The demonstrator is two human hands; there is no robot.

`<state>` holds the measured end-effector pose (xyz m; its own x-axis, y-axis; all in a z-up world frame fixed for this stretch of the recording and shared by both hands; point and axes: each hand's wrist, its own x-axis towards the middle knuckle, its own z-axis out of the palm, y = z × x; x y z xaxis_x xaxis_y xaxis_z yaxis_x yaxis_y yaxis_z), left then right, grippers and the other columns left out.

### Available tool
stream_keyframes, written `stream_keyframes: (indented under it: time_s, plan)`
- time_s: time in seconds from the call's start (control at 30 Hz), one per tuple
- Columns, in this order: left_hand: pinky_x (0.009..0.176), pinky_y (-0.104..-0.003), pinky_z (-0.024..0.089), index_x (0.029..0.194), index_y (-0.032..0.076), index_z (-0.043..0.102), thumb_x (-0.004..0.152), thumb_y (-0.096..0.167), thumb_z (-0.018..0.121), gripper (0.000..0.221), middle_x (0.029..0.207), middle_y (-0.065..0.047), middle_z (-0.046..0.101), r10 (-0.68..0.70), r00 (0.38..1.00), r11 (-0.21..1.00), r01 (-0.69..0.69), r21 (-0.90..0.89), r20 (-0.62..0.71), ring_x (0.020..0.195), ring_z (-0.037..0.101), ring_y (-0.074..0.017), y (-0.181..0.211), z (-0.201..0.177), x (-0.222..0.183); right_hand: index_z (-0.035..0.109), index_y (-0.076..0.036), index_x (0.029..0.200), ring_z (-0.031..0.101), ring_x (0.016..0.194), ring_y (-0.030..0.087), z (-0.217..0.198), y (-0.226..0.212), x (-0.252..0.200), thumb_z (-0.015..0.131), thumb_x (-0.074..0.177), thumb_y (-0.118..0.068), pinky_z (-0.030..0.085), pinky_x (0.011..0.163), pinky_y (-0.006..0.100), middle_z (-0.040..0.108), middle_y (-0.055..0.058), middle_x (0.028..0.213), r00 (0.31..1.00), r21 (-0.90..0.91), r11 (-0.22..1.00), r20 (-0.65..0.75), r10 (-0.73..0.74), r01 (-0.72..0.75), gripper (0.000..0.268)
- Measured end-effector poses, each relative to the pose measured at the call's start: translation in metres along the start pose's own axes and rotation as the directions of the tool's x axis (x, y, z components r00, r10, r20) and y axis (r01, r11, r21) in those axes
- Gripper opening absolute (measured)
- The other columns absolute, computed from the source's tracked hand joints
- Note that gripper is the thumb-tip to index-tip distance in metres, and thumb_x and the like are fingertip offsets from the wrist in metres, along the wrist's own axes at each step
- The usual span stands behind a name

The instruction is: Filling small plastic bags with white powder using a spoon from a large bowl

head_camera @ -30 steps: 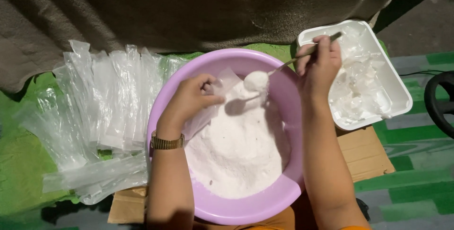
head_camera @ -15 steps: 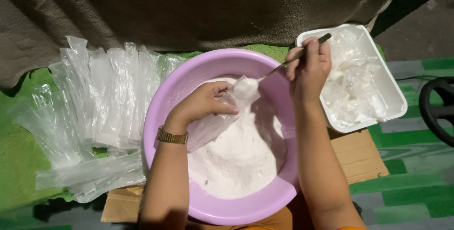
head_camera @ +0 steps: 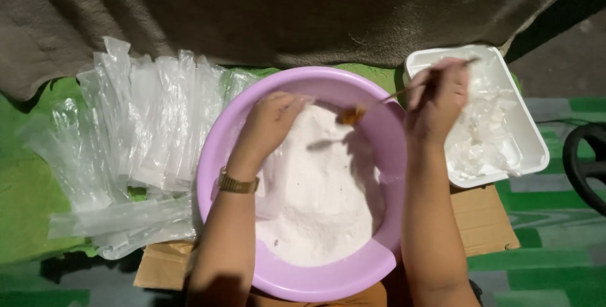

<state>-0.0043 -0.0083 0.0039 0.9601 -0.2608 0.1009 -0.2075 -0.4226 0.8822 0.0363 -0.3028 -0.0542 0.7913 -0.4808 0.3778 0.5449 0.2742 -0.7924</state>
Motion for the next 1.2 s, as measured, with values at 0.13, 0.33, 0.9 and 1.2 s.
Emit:
stream_keyframes:
  time_s: [0.13,0.33,0.9,1.2]
  plan:
    - [0.09,-0.03,0.054,0.122,0.008,0.072,0.103,0.032,0.052,0.036,0.104,-0.009,0.075,-0.038,0.998,0.865,0.054,-0.5,0.042,0.092,0.064,-0.0131,-0.001,-0.001,-0.002,0.058,-0.013,0.088,0.046,0.03,0.015,0.037,-0.009,-0.023,0.057,0.106,-0.041,0.033,0.031,0.021,0.06,0.015,0.055,0.985,-0.115,0.978,-0.043,0.167,-0.171,0.034]
    - [0.104,-0.039,0.053,0.118,0.001,0.071,0.106,0.034,0.05,0.041,0.11,-0.015,0.074,-0.044,0.982,0.722,-0.096,-0.685,-0.184,0.104,0.071,-0.0203,-0.008,-0.004,-0.002,0.063,-0.007,0.097,0.063,0.045,0.021,0.061,0.003,-0.05,0.058,0.107,-0.018,0.051,0.043,0.029,0.07,0.017,0.068,0.929,-0.453,0.89,0.304,0.212,-0.054,0.015]
    - [0.056,-0.027,0.053,0.115,0.008,0.071,0.087,0.042,0.075,0.044,0.08,-0.011,0.074,-0.182,0.972,0.933,0.218,-0.286,0.146,0.056,0.065,-0.0156,-0.002,0.004,0.0,0.058,-0.008,0.1,0.056,0.037,0.015,0.021,0.0,-0.009,0.052,0.107,-0.022,0.039,0.034,0.022,0.068,0.017,0.07,0.947,-0.026,0.947,-0.007,0.32,-0.32,0.017]
    - [0.063,-0.029,0.051,0.122,0.011,0.073,0.083,0.054,0.075,0.058,0.083,-0.009,0.075,-0.3,0.922,0.939,0.331,-0.093,0.245,0.058,0.062,-0.0132,0.008,0.003,0.002,0.055,-0.012,0.102,0.055,0.037,0.022,0.002,-0.009,0.005,0.056,0.105,-0.033,0.037,0.035,0.021,0.065,0.024,0.071,0.96,0.054,0.995,-0.264,0.094,-0.083,0.022]
